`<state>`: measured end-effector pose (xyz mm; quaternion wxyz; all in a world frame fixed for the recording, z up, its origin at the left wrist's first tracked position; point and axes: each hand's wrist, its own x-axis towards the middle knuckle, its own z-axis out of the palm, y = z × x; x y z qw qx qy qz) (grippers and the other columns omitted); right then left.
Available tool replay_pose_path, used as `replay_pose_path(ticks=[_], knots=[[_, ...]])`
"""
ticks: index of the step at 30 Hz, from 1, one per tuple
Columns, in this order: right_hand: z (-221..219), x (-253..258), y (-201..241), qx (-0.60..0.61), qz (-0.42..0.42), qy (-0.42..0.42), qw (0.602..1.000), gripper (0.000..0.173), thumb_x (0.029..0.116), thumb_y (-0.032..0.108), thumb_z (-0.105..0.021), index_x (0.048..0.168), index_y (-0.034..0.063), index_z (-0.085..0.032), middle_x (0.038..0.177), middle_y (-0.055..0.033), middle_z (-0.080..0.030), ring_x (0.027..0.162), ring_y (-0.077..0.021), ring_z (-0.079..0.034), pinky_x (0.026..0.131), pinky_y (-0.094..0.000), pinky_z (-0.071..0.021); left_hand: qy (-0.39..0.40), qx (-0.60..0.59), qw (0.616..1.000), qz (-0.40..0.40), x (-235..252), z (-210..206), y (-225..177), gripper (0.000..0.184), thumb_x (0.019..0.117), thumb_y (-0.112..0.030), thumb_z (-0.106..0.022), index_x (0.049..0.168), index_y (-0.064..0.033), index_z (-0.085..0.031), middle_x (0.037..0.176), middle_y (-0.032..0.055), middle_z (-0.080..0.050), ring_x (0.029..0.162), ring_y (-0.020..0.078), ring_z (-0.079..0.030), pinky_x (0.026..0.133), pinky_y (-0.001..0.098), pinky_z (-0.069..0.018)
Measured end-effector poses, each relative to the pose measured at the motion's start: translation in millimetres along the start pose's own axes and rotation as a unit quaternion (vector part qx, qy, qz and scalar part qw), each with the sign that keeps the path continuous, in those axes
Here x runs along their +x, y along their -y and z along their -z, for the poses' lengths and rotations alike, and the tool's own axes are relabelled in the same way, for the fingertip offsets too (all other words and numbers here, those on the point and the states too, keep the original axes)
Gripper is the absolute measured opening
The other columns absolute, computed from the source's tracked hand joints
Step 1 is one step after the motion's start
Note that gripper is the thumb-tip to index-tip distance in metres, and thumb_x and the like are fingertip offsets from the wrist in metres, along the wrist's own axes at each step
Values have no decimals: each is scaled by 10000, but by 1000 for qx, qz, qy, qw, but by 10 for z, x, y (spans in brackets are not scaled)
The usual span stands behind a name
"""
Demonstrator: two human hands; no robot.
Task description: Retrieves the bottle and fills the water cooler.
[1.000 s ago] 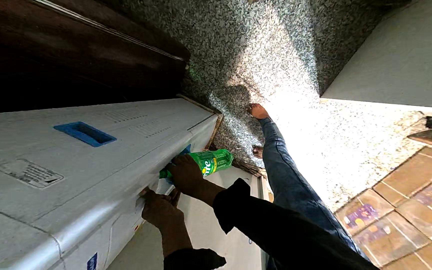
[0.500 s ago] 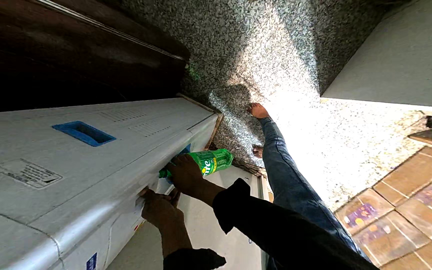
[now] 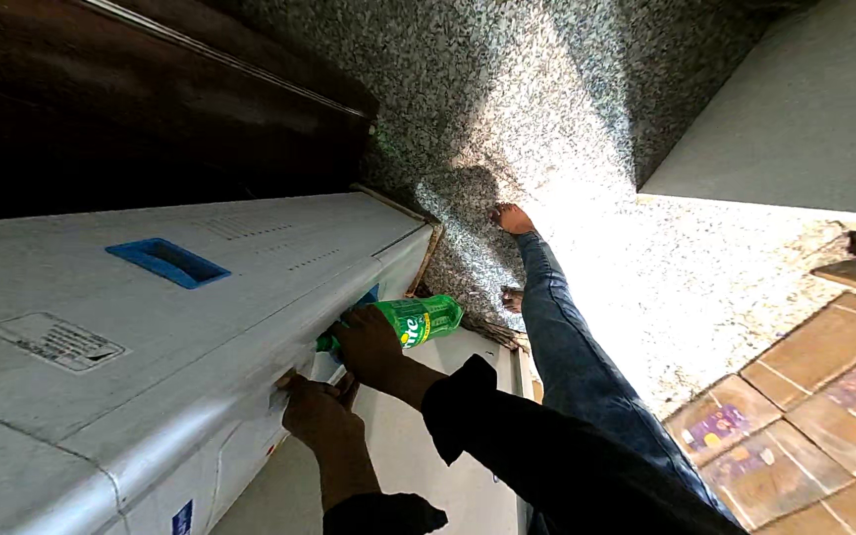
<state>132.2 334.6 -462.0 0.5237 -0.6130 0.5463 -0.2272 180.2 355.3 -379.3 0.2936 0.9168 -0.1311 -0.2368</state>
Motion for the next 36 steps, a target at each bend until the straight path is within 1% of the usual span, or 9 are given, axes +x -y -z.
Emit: replay_pose_path(ticks=[4,13,17,20,22,25,27,32,36], knots=[[-11,-8,-5,-3,2,-7,1000,332,934,213,-735,1238,81,-713,1256,-157,-681,1230,-338,-602,1123,-507,-418,1,1,1000,-6,-14,-6,-6,408,1105,-425,-426,890,-84,-489,665,24,-460,538,176,-571,590,420,-607],[-17,-3,4,-11,2,-5,1000,325,938,201,-726,1239,80,-710,1260,-146,-682,1241,-322,-598,1138,-485,-407,-2,9,1000,-1,-6,9,-14,391,1102,-420,-440,901,-88,-485,671,25,-466,536,174,-580,576,405,-608],[-49,-15,-1,-10,3,-38,999,328,914,196,-747,1224,90,-722,1229,-137,-696,1200,-318,-618,1103,-483,-435,-4,6,1000,1,-6,4,-4,399,1101,-439,-435,925,-84,-486,693,32,-476,547,180,-585,575,407,-606],[-69,-10,-11,-6,5,-36,999,331,917,197,-748,1230,95,-720,1237,-140,-690,1209,-316,-611,1116,-485,-422,-2,3,1000,-1,-23,2,-19,388,1102,-427,-436,930,-83,-489,702,35,-481,558,183,-592,583,414,-610],[35,-42,32,0,2,-18,1000,329,929,182,-734,1239,73,-716,1265,-156,-683,1242,-332,-600,1132,-494,-410,6,8,1000,-4,-29,8,-28,388,1104,-429,-427,944,-82,-494,711,27,-473,568,177,-592,594,409,-610],[420,-201,203,-20,-12,25,999,337,935,174,-753,1247,59,-700,1290,-148,-665,1271,-334,-569,1119,-476,-423,9,13,1000,-3,-3,18,-9,411,1098,-456,-428,902,-99,-489,679,15,-466,557,164,-575,585,405,-600],[412,-226,205,-21,-5,6,1000,342,920,176,-769,1237,63,-708,1273,-143,-673,1249,-332,-580,1099,-474,-436,10,15,1000,-1,-2,27,-14,415,1099,-454,-427,906,-92,-493,685,19,-466,557,170,-581,594,414,-608],[366,-202,178,-22,-5,8,1000,358,932,208,-760,1258,74,-699,1301,-138,-667,1275,-323,-576,1130,-471,-418,4,15,1000,5,-18,7,-24,399,1100,-437,-437,885,-104,-481,651,9,-457,529,166,-573,571,402,-605],[317,-181,163,-23,-6,4,1000,361,932,198,-759,1268,83,-696,1305,-132,-666,1268,-316,-579,1131,-469,-416,1,15,1000,2,4,11,-3,412,1101,-447,-427,851,-122,-465,650,5,-452,539,169,-569,600,418,-607]])
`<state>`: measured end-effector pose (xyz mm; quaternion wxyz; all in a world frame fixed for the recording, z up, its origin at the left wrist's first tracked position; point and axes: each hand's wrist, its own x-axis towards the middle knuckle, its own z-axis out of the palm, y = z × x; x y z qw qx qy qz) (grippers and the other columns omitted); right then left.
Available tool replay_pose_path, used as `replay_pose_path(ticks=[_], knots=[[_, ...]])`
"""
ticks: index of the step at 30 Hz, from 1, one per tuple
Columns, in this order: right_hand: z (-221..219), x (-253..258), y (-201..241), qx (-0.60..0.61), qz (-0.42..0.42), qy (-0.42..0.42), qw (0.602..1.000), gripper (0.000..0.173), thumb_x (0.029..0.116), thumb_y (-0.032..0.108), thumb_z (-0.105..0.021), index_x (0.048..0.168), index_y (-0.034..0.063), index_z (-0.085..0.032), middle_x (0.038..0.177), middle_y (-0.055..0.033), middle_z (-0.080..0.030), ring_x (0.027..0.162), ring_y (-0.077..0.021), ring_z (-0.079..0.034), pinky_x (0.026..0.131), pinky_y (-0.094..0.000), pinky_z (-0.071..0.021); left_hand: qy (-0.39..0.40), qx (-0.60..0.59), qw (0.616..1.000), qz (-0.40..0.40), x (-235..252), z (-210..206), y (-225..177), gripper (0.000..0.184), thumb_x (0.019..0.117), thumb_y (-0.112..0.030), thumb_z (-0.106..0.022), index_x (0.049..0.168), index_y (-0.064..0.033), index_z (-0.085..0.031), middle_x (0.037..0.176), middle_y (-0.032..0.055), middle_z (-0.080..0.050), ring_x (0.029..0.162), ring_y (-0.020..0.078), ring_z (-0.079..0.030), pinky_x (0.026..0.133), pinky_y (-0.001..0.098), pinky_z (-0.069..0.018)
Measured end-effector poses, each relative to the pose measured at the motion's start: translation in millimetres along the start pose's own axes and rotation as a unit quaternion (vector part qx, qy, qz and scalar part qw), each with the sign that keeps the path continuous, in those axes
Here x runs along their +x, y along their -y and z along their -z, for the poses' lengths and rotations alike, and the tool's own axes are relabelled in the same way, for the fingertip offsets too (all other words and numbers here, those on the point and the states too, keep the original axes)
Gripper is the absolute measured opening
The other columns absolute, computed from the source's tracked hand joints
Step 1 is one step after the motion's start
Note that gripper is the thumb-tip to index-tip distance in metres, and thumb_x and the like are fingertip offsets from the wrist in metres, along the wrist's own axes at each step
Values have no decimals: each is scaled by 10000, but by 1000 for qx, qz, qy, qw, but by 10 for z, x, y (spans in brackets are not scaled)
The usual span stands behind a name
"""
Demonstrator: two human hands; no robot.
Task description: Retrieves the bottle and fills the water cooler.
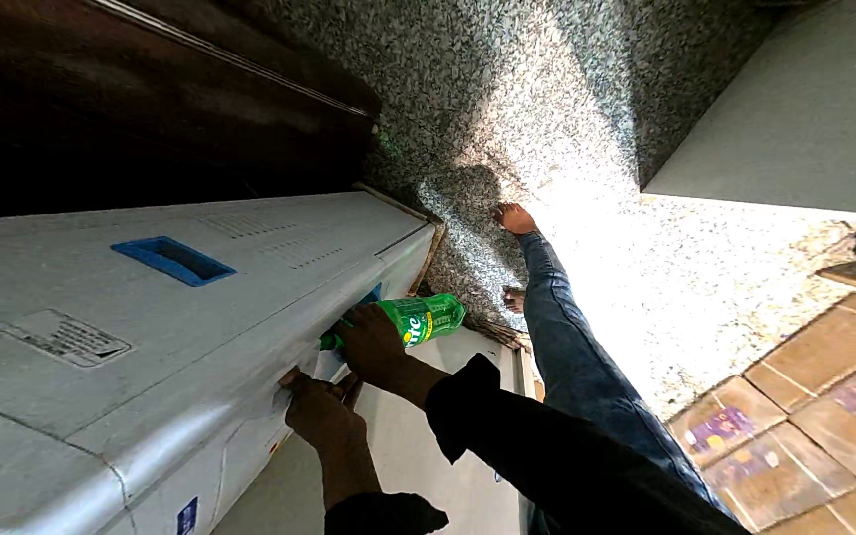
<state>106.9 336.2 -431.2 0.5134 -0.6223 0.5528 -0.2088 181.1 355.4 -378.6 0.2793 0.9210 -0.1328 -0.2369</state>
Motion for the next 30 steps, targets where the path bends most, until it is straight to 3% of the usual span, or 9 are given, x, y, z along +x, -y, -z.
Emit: replay_pose_path(ticks=[4,9,14,18,21,25,30], knots=[[-364,191,-152,1,10,-19,1000,343,929,212,-738,1249,91,-713,1270,-142,-683,1243,-318,-600,1137,-486,-407,-6,-9,1000,-1,24,-6,28,401,1098,-441,-440,874,-110,-475,678,16,-454,553,175,-566,598,429,-607],[-342,183,-156,9,14,-15,1000,340,933,208,-734,1251,90,-711,1279,-143,-678,1256,-317,-591,1144,-479,-402,-2,-12,1000,-1,9,-8,4,415,1100,-449,-432,885,-97,-478,666,24,-461,540,186,-588,579,434,-617],[63,-21,15,0,4,7,1000,365,932,186,-758,1273,74,-692,1309,-138,-660,1292,-316,-563,1147,-461,-404,4,-3,1000,1,-8,4,-14,389,1103,-433,-432,909,-100,-485,676,15,-462,541,169,-580,587,416,-613],[-189,106,-105,23,17,-16,999,324,923,178,-741,1219,49,-719,1256,-170,-683,1250,-346,-592,1132,-494,-412,7,3,1000,-5,-23,7,-17,413,1101,-456,-421,899,-100,-480,670,11,-442,547,173,-567,592,419,-604],[45,23,2,9,1,22,1000,345,946,198,-745,1255,53,-694,1302,-160,-659,1297,-338,-561,1145,-479,-405,5,3,1000,3,-18,5,-26,410,1101,-455,-421,886,-110,-473,665,10,-455,540,174,-576,583,411,-606],[-310,176,-147,15,14,-10,1000,316,924,205,-745,1207,66,-725,1261,-157,-681,1262,-331,-585,1151,-490,-393,2,-3,1000,-2,11,3,4,384,1103,-432,-430,922,-98,-488,695,22,-451,557,181,-566,597,426,-604],[-324,185,-137,10,8,-4,1000,317,931,197,-734,1222,72,-721,1266,-159,-679,1261,-331,-588,1150,-492,-394,2,-9,1000,4,-13,-1,-15,396,1103,-438,-428,909,-97,-482,683,18,-454,546,176,-575,591,419,-609]])
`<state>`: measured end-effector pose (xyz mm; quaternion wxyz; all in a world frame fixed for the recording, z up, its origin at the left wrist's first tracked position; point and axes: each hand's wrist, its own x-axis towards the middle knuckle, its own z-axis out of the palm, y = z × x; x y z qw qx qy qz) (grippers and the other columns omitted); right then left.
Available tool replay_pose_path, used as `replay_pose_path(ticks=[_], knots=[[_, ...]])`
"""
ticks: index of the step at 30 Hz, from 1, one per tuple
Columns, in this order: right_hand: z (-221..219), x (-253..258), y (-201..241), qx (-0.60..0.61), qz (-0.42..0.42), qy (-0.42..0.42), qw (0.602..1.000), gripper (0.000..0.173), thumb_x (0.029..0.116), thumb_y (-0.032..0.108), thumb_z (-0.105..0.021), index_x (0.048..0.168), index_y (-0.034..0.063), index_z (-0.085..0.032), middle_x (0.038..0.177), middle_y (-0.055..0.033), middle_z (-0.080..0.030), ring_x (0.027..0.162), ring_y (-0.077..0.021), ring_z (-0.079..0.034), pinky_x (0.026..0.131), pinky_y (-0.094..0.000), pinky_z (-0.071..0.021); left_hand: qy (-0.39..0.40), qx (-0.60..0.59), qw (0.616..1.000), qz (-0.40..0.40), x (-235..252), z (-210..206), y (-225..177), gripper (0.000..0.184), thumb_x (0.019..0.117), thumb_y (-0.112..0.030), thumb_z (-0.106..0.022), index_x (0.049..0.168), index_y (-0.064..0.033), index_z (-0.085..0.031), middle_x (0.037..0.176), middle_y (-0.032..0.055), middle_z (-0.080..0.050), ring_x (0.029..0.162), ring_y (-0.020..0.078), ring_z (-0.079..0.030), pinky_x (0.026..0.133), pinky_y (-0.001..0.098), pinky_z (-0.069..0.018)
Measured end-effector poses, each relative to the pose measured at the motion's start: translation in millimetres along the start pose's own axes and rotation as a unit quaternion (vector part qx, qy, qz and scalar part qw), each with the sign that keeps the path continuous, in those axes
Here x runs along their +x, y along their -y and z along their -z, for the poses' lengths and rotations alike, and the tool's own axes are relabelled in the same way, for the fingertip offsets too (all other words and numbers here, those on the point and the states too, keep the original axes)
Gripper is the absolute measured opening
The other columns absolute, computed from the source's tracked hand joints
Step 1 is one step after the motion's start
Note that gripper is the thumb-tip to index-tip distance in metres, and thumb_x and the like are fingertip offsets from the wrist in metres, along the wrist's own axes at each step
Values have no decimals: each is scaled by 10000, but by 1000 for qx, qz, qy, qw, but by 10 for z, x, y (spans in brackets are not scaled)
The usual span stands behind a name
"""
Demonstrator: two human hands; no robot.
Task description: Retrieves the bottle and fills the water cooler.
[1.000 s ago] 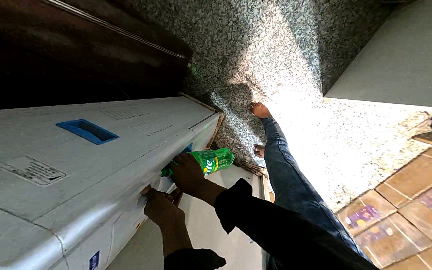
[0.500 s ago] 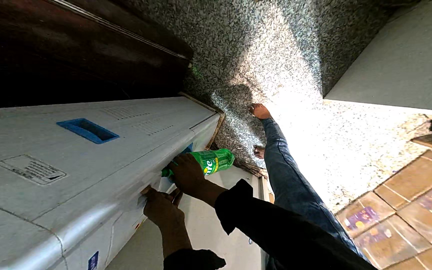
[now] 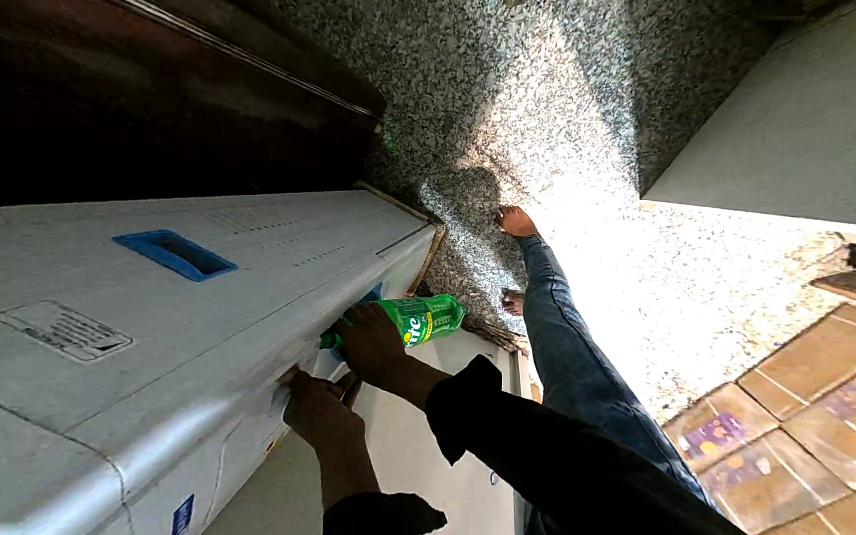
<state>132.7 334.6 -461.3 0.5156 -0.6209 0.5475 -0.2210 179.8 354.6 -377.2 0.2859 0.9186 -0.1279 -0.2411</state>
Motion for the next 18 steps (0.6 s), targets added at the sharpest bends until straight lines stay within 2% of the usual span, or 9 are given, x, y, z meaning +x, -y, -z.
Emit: replay_pose_path(ticks=[4,5,8,11,15,16,18], knots=[[21,-3,1,6,0,0,1000,326,924,197,-741,1223,69,-719,1267,-163,-677,1260,-332,-586,1155,-492,-386,-7,-7,1000,-2,-1,-16,8,371,1101,-422,-439,933,-96,-493,699,23,-457,554,179,-574,587,424,-607],[69,-28,14,11,-1,1,1000,329,925,194,-743,1227,65,-719,1274,-166,-675,1266,-336,-583,1155,-493,-385,-6,-8,1000,-1,0,-16,9,358,1102,-411,-441,967,-85,-501,720,33,-462,569,186,-577,595,432,-606],[411,-206,174,5,-11,18,1000,341,938,179,-750,1253,59,-696,1300,-163,-659,1284,-339,-567,1144,-481,-405,-9,1,1000,-1,0,-12,3,356,1100,-421,-443,953,-101,-497,713,17,-461,565,173,-569,590,414,-601],[495,-244,209,4,-11,16,1000,342,934,173,-755,1250,54,-696,1292,-162,-660,1279,-341,-566,1136,-477,-409,-4,-2,1000,0,6,-13,4,360,1101,-426,-438,959,-101,-496,712,15,-461,561,172,-573,589,414,-603],[349,-164,154,11,-9,10,1000,324,935,164,-745,1237,52,-705,1278,-163,-667,1266,-338,-575,1134,-480,-406,-6,7,1000,-4,5,-10,4,381,1103,-426,-432,916,-100,-489,685,17,-461,553,166,-574,585,404,-604],[153,-90,67,12,1,-15,1000,315,922,178,-742,1213,61,-722,1247,-160,-683,1230,-334,-598,1117,-484,-419,-4,8,1000,-10,0,-6,6,379,1105,-421,-429,922,-96,-495,687,19,-461,556,170,-576,584,404,-603],[51,-14,21,5,-5,6,1000,333,940,217,-730,1241,75,-715,1277,-156,-675,1246,-335,-591,1130,-496,-411,2,8,1000,-16,-8,2,5,363,1110,-407,-419,960,-87,-504,700,25,-455,564,176,-571,590,410,-597]])
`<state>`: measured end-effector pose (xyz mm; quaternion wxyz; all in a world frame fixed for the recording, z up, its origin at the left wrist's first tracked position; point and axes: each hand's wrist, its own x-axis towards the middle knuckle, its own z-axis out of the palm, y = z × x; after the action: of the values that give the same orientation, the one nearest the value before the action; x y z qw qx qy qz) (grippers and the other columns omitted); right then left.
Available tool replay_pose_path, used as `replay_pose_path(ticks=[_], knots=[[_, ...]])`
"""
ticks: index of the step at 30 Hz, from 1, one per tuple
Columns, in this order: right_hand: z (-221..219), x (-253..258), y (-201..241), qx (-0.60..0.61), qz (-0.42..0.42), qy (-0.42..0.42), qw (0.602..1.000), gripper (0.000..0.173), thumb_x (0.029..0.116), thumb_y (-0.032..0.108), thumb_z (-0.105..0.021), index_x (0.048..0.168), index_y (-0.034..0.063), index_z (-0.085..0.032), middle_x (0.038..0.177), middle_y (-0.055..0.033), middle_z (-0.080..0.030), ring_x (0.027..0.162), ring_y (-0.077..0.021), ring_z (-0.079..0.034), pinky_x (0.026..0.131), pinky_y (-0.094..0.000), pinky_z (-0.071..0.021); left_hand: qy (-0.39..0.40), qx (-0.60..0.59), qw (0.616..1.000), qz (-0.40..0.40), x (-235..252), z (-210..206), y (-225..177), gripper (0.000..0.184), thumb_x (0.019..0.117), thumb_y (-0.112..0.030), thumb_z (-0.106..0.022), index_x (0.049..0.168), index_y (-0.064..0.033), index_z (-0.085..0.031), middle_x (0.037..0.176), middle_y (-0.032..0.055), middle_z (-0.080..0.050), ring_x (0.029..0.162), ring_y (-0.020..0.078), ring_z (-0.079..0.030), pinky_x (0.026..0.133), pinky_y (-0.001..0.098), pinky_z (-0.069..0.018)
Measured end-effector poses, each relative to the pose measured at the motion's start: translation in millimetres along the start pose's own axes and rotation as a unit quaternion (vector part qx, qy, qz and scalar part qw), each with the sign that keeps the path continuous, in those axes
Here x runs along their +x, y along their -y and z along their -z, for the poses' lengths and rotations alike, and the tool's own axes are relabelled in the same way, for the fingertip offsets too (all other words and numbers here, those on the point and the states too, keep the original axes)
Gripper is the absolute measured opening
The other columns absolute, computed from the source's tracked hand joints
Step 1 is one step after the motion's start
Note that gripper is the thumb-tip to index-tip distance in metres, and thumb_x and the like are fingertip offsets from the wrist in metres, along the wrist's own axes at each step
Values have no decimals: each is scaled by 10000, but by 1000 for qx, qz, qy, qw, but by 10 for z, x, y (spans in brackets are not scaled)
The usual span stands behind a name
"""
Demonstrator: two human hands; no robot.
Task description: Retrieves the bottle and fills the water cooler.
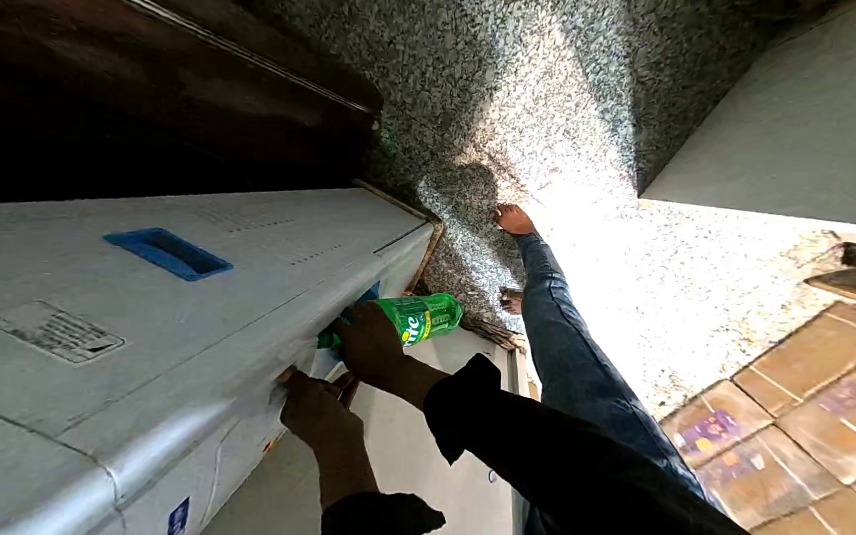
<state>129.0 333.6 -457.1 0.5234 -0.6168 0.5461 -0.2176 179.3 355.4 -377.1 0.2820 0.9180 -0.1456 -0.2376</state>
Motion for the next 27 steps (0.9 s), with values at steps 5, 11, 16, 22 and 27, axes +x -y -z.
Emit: replay_pose_path(ticks=[5,11,16,22,27], knots=[[-39,-2,-20,13,3,-23,1000,322,918,198,-750,1213,70,-731,1250,-166,-685,1231,-348,-597,1132,-502,-407,-1,-6,1000,-1,19,-10,24,370,1109,-416,-421,953,-88,-495,688,17,-450,539,169,-570,572,405,-602],[452,-238,199,2,-7,1,1000,353,916,160,-774,1247,59,-703,1296,-158,-661,1271,-343,-571,1126,-477,-422,1,1,1000,2,7,-11,5,404,1111,-431,-403,891,-101,-478,637,-8,-442,512,146,-570,555,384,-606],[-30,-22,-3,6,7,-32,999,305,921,202,-748,1200,78,-733,1241,-152,-687,1225,-332,-602,1123,-493,-415,0,-6,1000,2,14,0,12,376,1108,-418,-420,933,-93,-493,689,19,-458,549,174,-576,581,412,-606],[-73,13,-21,10,1,-24,1000,337,913,199,-757,1229,86,-724,1261,-146,-681,1237,-325,-593,1134,-486,-403,-6,-4,1000,0,11,-16,22,388,1108,-427,-416,917,-95,-484,673,10,-444,533,164,-561,568,398,-599],[-34,-10,5,12,-4,-19,1000,347,912,194,-756,1244,96,-722,1291,-147,-671,1272,-325,-578,1154,-489,-388,-6,-11,1000,1,6,-14,10,387,1107,-428,-421,899,-107,-478,673,10,-450,536,164,-568,572,405,-606]])
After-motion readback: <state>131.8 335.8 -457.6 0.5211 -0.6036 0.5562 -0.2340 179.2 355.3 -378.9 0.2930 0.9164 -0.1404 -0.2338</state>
